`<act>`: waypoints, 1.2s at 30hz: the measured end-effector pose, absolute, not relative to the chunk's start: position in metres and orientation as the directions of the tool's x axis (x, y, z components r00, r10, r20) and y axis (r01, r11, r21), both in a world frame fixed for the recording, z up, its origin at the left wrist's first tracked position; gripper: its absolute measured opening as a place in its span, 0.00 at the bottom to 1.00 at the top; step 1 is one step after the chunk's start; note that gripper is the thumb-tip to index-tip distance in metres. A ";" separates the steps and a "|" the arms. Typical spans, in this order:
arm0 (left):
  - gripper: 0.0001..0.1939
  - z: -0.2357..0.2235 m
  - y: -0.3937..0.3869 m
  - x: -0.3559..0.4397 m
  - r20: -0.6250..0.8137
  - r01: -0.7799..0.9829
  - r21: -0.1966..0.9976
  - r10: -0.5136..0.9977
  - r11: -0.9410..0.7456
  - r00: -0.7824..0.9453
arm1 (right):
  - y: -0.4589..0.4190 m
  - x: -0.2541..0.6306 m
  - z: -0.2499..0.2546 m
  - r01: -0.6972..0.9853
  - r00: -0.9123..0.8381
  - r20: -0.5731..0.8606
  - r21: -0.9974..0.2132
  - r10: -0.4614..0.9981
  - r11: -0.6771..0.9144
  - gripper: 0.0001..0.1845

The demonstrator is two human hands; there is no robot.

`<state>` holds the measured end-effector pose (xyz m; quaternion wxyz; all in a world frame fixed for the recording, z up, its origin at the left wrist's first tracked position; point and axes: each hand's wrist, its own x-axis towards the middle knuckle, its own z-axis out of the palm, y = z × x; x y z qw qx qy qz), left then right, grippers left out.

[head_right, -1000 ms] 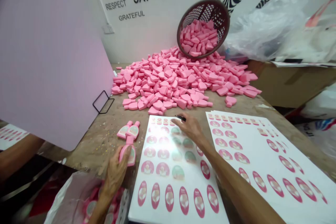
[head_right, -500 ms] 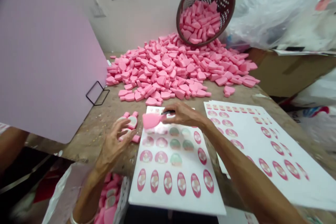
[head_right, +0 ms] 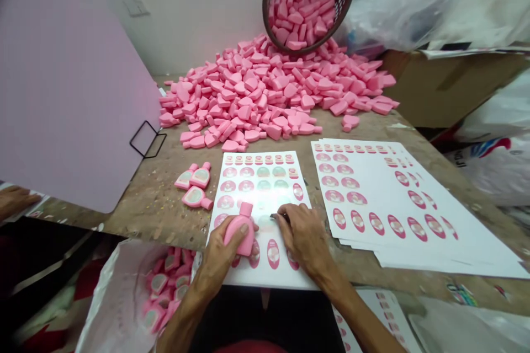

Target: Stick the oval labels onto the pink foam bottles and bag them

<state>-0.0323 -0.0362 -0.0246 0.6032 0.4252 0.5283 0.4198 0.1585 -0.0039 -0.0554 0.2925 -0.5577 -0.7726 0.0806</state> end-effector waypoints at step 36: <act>0.29 -0.022 -0.042 -0.021 -0.385 -0.563 0.745 0.920 0.359 0.076 | -0.027 0.122 -0.011 0.480 -0.093 0.326 -0.813 0.941 0.329 0.07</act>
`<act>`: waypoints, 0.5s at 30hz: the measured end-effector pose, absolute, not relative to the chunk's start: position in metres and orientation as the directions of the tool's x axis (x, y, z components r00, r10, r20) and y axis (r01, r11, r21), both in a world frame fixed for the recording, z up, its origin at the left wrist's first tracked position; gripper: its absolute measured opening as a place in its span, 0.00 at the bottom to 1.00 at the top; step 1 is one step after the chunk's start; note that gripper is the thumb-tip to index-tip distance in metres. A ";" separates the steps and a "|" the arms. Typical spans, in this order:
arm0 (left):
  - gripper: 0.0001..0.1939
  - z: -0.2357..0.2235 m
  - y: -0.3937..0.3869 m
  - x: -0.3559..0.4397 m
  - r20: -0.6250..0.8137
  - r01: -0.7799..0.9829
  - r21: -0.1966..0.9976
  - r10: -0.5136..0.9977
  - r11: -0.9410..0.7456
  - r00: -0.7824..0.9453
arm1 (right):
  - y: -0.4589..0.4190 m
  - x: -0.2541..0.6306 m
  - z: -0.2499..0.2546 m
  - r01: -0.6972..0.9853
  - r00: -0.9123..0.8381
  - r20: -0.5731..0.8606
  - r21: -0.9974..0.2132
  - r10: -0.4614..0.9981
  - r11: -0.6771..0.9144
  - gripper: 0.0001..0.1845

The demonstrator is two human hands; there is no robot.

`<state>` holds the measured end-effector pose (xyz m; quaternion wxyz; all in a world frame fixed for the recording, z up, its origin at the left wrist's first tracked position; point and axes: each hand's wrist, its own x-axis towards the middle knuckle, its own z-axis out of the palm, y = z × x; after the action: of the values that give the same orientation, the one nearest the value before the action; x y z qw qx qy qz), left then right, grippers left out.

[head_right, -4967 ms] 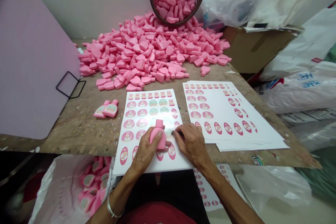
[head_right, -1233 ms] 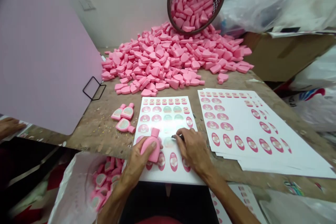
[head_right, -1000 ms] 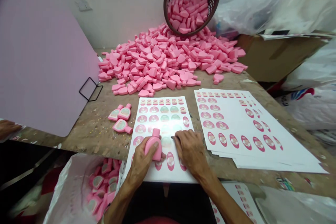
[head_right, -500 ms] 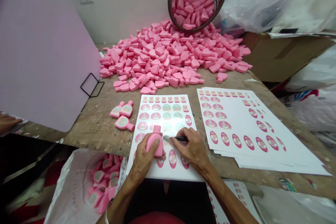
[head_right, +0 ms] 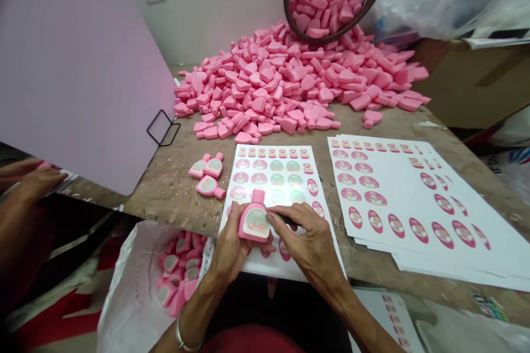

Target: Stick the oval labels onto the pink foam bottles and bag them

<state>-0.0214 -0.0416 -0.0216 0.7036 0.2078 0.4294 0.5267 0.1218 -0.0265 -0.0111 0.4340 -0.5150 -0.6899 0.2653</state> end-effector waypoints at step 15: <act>0.30 -0.022 -0.042 -0.023 -0.399 -0.559 0.740 0.913 0.373 0.081 | -0.027 0.120 -0.019 0.525 -0.112 0.365 -0.768 0.924 0.367 0.08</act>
<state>-0.0233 -0.0418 -0.0217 0.7062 0.2043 0.4335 0.5212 0.1205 -0.0266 -0.0188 0.4270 -0.5116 -0.7080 0.2337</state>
